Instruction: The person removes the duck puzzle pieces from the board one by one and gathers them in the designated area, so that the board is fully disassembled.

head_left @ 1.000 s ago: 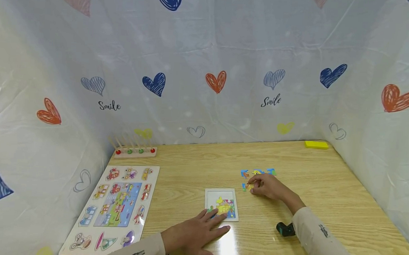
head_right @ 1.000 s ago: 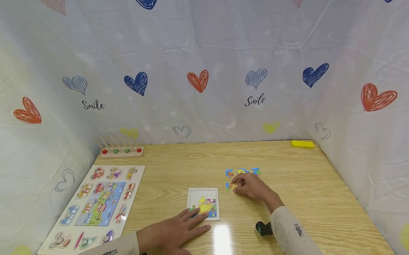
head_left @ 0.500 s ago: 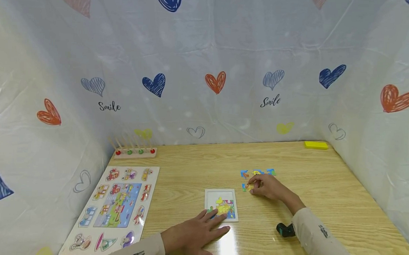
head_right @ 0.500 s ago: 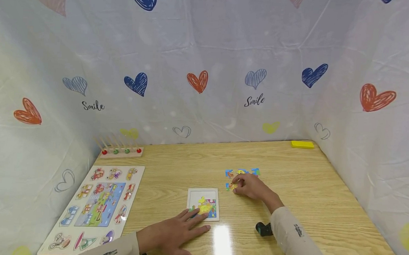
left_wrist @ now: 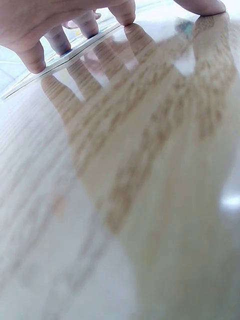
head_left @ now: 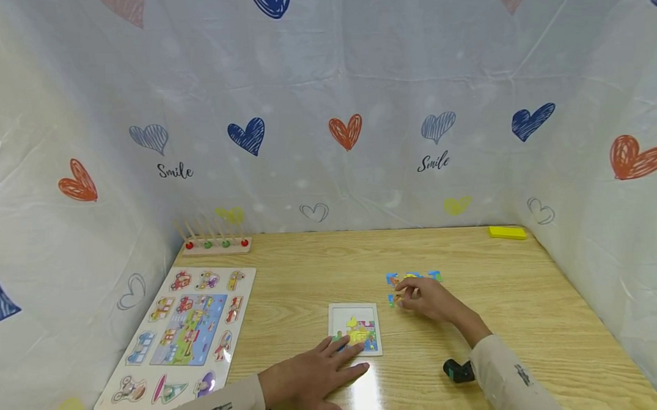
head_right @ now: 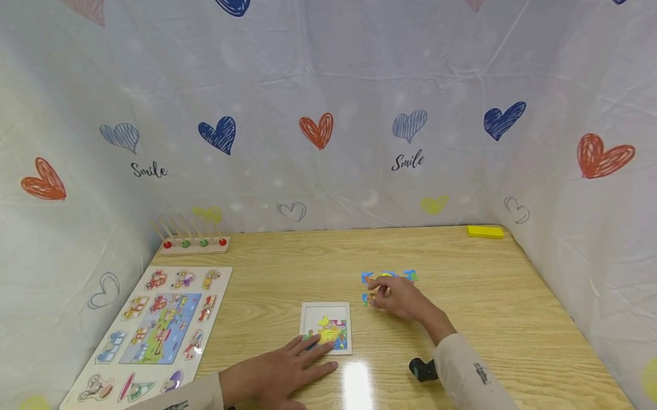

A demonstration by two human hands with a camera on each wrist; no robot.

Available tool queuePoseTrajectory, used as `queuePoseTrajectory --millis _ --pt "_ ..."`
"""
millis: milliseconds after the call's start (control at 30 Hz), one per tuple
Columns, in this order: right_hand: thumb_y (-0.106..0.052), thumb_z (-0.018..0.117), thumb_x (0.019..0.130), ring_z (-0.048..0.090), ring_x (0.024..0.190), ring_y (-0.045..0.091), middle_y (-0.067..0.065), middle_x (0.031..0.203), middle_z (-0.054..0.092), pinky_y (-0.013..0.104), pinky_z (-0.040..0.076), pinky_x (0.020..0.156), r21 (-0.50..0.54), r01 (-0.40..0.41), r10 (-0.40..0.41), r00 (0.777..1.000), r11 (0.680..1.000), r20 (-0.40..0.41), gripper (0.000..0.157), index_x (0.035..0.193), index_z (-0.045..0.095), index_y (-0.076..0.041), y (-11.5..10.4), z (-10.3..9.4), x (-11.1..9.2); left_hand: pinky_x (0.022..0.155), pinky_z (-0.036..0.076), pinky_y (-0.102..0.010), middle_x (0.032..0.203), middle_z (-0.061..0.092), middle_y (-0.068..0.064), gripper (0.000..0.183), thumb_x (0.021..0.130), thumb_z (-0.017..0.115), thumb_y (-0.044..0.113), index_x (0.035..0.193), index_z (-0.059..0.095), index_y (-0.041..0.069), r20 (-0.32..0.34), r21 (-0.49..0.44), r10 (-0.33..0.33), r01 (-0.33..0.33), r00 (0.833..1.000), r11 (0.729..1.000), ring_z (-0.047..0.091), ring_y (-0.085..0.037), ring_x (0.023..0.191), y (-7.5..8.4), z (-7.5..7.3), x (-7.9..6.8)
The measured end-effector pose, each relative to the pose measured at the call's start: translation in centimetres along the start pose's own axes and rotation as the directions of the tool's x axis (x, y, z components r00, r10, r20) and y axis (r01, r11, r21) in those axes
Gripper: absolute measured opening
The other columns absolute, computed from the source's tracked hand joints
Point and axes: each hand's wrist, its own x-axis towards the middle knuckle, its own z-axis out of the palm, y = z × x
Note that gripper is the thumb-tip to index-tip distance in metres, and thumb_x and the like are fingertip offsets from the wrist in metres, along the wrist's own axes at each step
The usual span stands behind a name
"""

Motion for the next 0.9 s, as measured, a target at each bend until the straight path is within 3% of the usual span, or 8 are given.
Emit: queuePoseTrajectory --millis 200,400,500,667,900 --pt "-0.017 0.071 0.094 0.052 0.068 0.005 -0.003 0.087 0.063 0.023 0.047 0.063 0.029 0.059 -0.061 0.997 0.998 0.049 0.029 0.118 0.068 -0.001 -1.5 0.7 0.5 0.118 0.032 -0.051 0.170 0.011 -0.008 0.083 0.097 0.031 0.074 0.163 0.014 0.027 -0.002 0.004 -0.001 0.001 1.000 1.000 0.021 -0.036 0.154 -0.1 0.1 0.0" --pt "-0.019 0.071 0.095 0.053 0.077 0.005 -0.008 0.086 0.063 0.025 0.048 0.072 0.033 0.089 -0.092 0.992 0.995 0.081 0.028 0.118 0.068 -0.005 -2.4 1.9 0.9 0.118 0.032 -0.052 0.170 0.009 -0.007 0.084 0.096 0.030 0.075 0.163 0.011 0.028 0.012 -0.009 -0.010 0.010 1.000 1.000 0.019 -0.036 0.154 -0.1 0.1 0.0" --pt "-0.020 0.070 0.096 0.053 0.072 0.004 -0.009 0.084 0.063 0.026 0.047 0.076 0.029 0.096 -0.099 0.990 0.995 0.103 0.026 0.118 0.069 -0.007 -2.6 2.5 1.1 0.118 0.032 -0.052 0.170 0.008 -0.007 0.084 0.096 0.031 0.075 0.163 0.011 0.029 0.015 -0.013 -0.011 0.012 1.000 1.000 0.019 -0.036 0.154 -0.1 0.2 0.1" --pt "-0.015 0.069 0.096 0.050 0.063 0.002 -0.009 0.082 0.063 0.023 0.047 0.069 0.028 0.121 -0.124 0.983 0.992 0.133 0.022 0.116 0.070 -0.007 -3.0 3.5 1.5 0.119 0.032 -0.051 0.170 0.009 -0.007 0.084 0.096 0.031 0.075 0.163 0.014 0.028 0.014 0.003 -0.005 0.005 1.000 1.000 0.020 -0.035 0.154 0.0 0.0 0.0" --pt "-0.019 0.069 0.096 0.049 0.068 0.003 -0.008 0.087 0.063 0.021 0.046 0.064 0.055 0.109 -0.117 0.976 0.992 0.181 0.021 0.116 0.070 -0.010 -3.9 4.5 1.8 0.119 0.031 -0.050 0.170 0.010 -0.007 0.085 0.095 0.030 0.076 0.163 0.015 0.027 0.015 0.020 -0.009 0.008 1.000 1.000 0.020 -0.035 0.154 0.1 -0.1 0.0"
